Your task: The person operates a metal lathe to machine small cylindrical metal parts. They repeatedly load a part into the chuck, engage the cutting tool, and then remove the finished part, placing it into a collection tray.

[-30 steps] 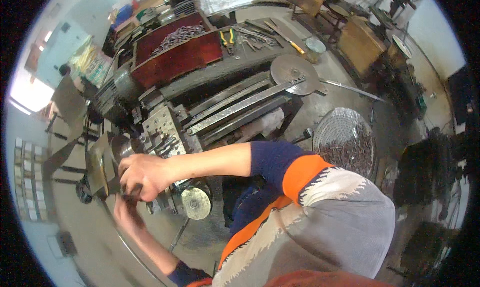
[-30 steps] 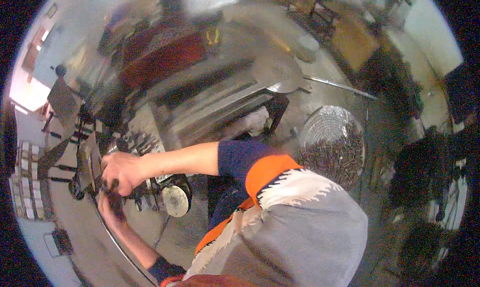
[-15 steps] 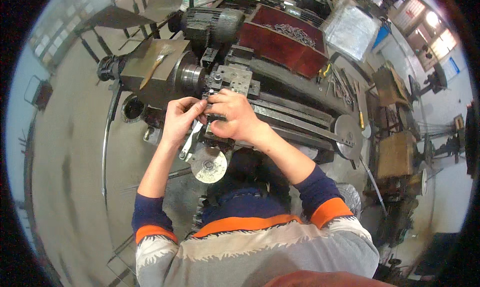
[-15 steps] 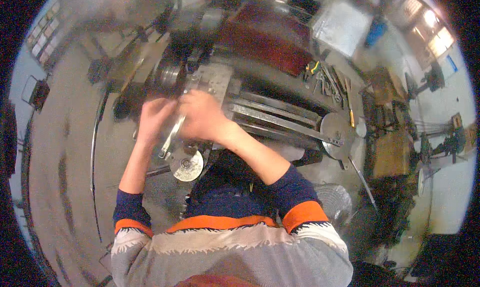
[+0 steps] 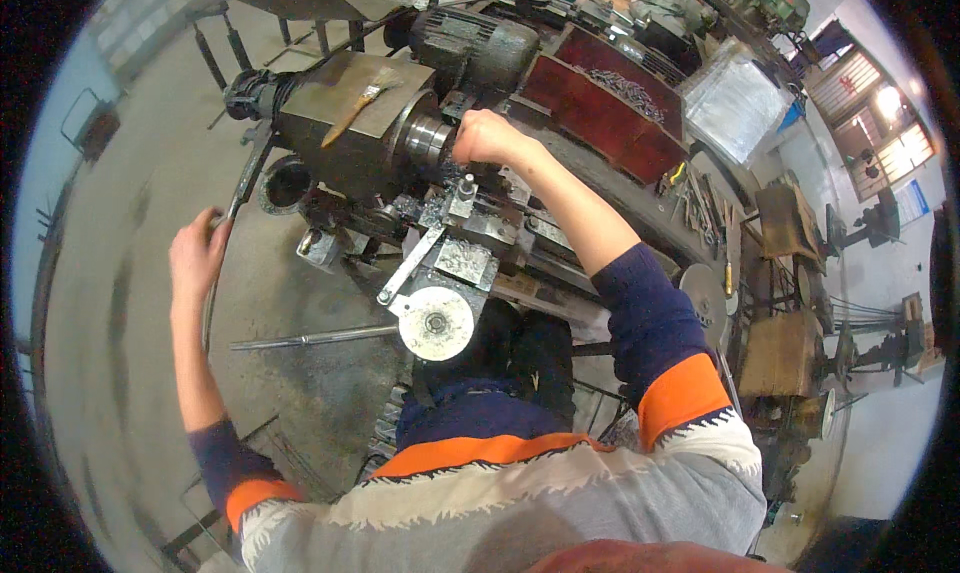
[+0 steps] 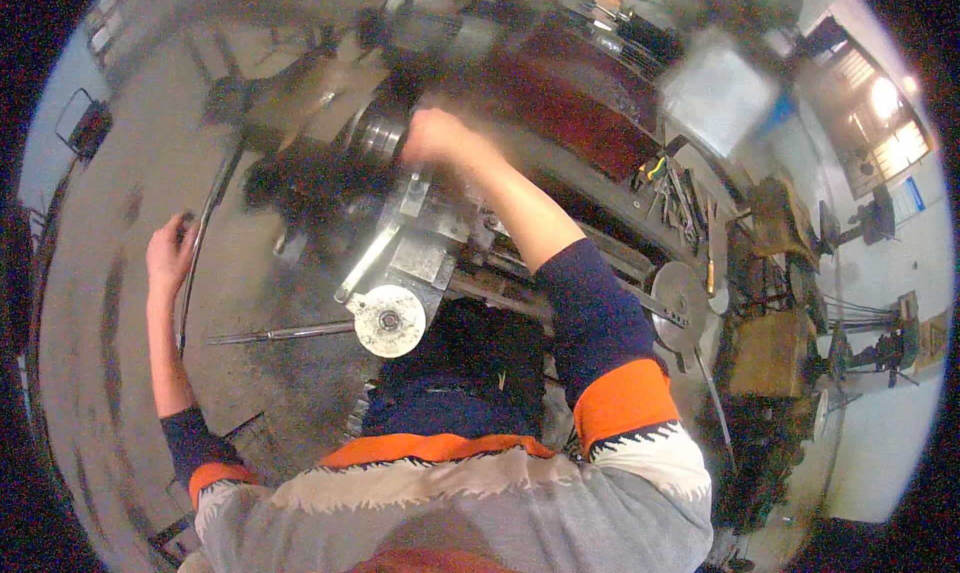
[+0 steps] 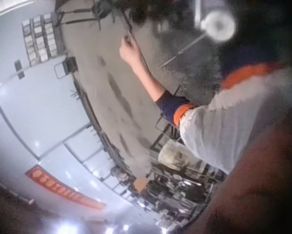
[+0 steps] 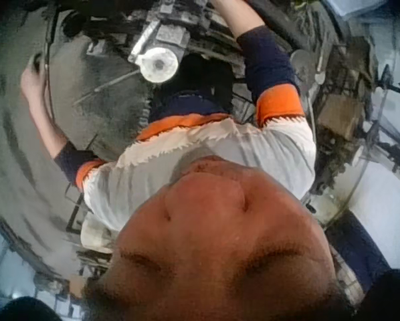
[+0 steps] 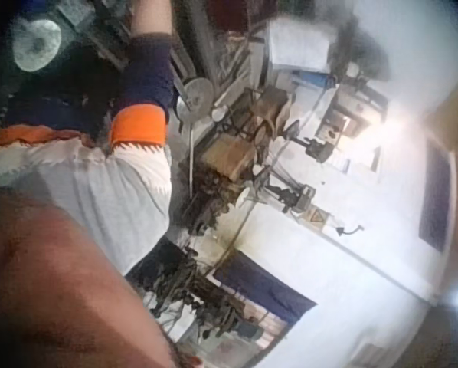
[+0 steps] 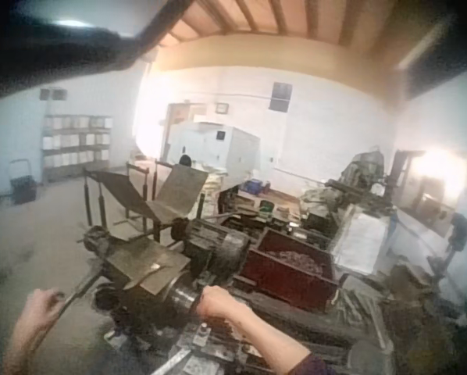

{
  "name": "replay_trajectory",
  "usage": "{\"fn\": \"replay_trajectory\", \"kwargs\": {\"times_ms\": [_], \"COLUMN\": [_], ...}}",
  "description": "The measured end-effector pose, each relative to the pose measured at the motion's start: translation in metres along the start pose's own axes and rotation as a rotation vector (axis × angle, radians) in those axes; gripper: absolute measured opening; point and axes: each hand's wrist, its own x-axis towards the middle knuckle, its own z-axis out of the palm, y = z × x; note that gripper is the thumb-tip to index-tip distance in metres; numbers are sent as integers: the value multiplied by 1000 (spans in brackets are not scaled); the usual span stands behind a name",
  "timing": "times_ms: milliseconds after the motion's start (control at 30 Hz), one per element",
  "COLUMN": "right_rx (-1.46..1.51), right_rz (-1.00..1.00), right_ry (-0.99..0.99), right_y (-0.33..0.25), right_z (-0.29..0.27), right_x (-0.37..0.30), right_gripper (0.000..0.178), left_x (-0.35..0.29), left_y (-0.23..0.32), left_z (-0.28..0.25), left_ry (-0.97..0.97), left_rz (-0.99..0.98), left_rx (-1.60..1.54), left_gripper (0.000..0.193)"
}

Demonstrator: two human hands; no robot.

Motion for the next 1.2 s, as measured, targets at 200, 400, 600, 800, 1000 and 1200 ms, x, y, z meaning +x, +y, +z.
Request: {"fn": "replay_trajectory", "kwargs": {"times_ms": [200, 400, 600, 800, 1000, 1200], "right_rx": [40, 147, 45, 55, 97, -9], "right_rz": [25, -108, 33, 10, 45, 4], "right_ry": [13, -47, -19, 75, 98, 115], "right_y": [12, 0, -12, -7, -11, -3], "right_z": [18, 2, 3, 12, 13, 20], "right_x": [9, 1, 10, 10, 13, 18], "right_gripper": [30, 31, 27, 28, 25, 23], "left_x": [-72, -84, -79, -32, 33, 34], "left_y": [-64, -68, -78, -177, -254, -245], "left_z": [-6, 31, 40, 24, 51, 61], "left_ry": [-190, -219, -170, -177, -103, -25], "left_rz": [-279, -355, -286, -341, -705, -517], "left_rx": [97, -175, 181, 588, 559, 263], "left_gripper": [28, 32, 21, 11, 20, 28]}}
